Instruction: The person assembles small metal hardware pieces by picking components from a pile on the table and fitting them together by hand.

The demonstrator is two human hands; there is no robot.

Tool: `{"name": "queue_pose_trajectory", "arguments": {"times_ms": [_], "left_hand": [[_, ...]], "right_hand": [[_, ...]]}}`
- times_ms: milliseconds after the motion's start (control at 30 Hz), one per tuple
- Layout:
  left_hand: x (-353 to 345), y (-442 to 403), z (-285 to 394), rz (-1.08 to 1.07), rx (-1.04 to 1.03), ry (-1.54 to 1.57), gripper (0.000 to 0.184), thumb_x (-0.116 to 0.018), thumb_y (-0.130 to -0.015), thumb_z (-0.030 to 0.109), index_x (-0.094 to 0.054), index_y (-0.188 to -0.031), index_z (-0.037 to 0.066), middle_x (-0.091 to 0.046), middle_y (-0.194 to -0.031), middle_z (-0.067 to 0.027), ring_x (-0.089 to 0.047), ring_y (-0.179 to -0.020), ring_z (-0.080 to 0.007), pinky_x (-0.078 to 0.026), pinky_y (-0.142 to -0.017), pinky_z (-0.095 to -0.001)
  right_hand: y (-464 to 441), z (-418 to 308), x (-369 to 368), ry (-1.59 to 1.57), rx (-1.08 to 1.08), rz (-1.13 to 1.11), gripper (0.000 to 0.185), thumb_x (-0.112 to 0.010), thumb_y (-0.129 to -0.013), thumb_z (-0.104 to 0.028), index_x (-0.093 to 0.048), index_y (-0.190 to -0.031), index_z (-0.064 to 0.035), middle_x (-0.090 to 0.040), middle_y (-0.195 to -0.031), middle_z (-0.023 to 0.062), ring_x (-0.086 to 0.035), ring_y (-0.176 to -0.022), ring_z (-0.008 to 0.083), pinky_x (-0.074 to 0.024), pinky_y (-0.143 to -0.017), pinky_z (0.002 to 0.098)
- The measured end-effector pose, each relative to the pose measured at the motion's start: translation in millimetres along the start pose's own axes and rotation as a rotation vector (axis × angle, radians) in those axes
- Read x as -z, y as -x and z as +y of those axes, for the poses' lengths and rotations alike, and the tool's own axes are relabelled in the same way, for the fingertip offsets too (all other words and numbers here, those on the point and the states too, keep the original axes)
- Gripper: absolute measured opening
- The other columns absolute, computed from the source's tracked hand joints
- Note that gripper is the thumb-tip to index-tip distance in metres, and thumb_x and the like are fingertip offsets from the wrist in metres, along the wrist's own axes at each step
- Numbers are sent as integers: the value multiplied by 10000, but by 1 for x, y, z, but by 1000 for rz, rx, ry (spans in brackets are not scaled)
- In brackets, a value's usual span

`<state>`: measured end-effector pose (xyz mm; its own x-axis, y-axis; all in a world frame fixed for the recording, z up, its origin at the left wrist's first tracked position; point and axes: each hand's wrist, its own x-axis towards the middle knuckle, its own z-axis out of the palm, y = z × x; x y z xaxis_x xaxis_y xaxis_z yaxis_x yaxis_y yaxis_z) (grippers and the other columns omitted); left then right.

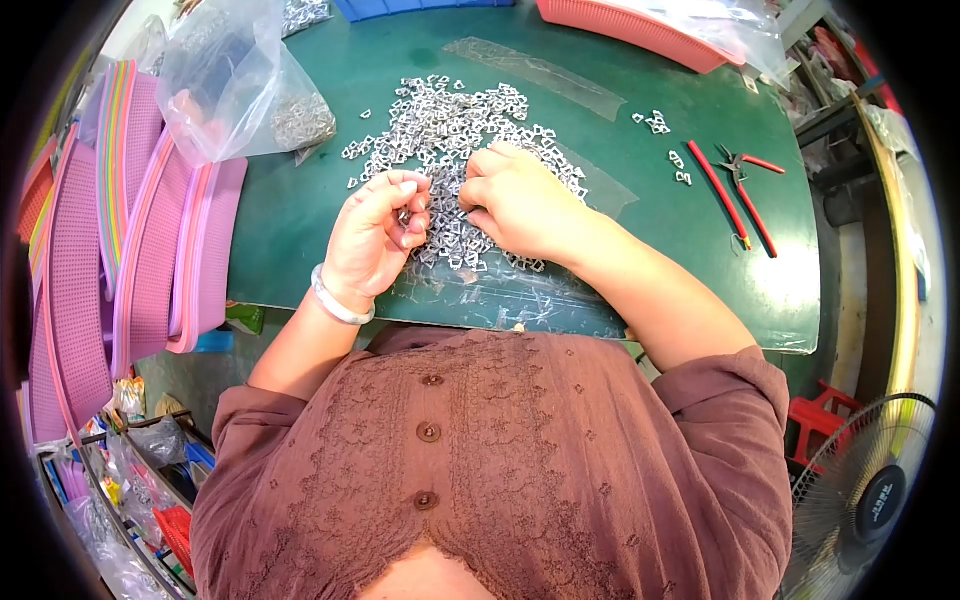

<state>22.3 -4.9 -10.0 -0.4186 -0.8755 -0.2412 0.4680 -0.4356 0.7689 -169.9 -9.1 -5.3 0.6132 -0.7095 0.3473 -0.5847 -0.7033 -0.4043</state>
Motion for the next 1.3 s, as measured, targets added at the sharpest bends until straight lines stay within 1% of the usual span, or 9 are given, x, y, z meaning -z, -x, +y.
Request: {"name": "queue_pose_trajectory", "arguments": {"times_ms": [167,267,433,500,600,700,800,1000,1300], "left_hand": [[-1,0,-2,34,8,-160,80,-542,-815,75,-566,-872,25,-508,-651,5,-446,-503,-55,-329,-430,-156],[-9,3,-1,82,16,-309,66,-551,-813,75,-572,-859,33,-500,-636,22,-442,-503,-38,-322,-425,-150],[-6,1,-9,-3,-65,-594,94,-565,-814,89,-583,-880,25,-547,-689,28,-437,-526,-11,-351,-463,-141],[-7,1,-8,-1,-74,-576,89,-568,-814,95,-586,-874,31,-545,-682,29,-438,-523,-14,-349,-459,-141],[-11,3,-6,23,-74,-497,83,-572,-814,101,-589,-866,39,-543,-675,29,-440,-519,-18,-344,-453,-140],[-15,5,-2,57,-75,-410,78,-575,-814,102,-592,-865,44,-541,-668,30,-442,-516,-21,-337,-447,-137],[-16,4,-1,65,-93,-362,69,-579,-808,89,-596,-848,35,-544,-671,27,-450,-519,-22,-356,-458,-145],[-18,4,-2,58,-141,-396,74,-580,-809,87,-600,-861,37,-543,-667,33,-449,-518,-17,-343,-451,-136],[-18,5,-3,54,-119,-372,89,-567,-815,75,-601,-888,35,-542,-662,31,-448,-511,-17,-331,-440,-135]], "right_hand": [[-1,2,-1,-31,8,23,91,-594,-684,-58,-576,-769,-32,-516,-796,83,-487,-784,260,-402,-710,343],[-2,3,0,-145,-35,31,72,-571,-717,-50,-549,-777,-19,-508,-780,89,-481,-763,256,-398,-703,339],[-2,0,5,-341,-137,1,56,-536,-766,-56,-531,-791,-6,-509,-765,85,-480,-751,220,-395,-702,321],[-2,0,7,-370,-167,-12,67,-526,-786,-66,-536,-802,-2,-519,-768,71,-489,-749,181,-399,-695,302],[-2,-2,10,-611,-358,-16,109,-516,-814,-96,-547,-823,9,-544,-780,39,-496,-747,119,-408,-687,261],[0,4,6,-762,-409,36,195,-534,-820,-170,-595,-877,6,-593,-770,50,-526,-708,108,-422,-641,261],[-2,4,10,-817,-477,-44,193,-545,-824,-179,-599,-864,3,-593,-744,17,-508,-697,74,-417,-643,240],[-2,0,11,-1010,-532,-47,174,-563,-817,-171,-606,-842,-4,-590,-732,7,-504,-689,66,-416,-653,222],[-1,0,10,-1034,-581,-15,168,-588,-795,-172,-607,-826,-8,-590,-733,3,-504,-689,57,-412,-644,213]]}}
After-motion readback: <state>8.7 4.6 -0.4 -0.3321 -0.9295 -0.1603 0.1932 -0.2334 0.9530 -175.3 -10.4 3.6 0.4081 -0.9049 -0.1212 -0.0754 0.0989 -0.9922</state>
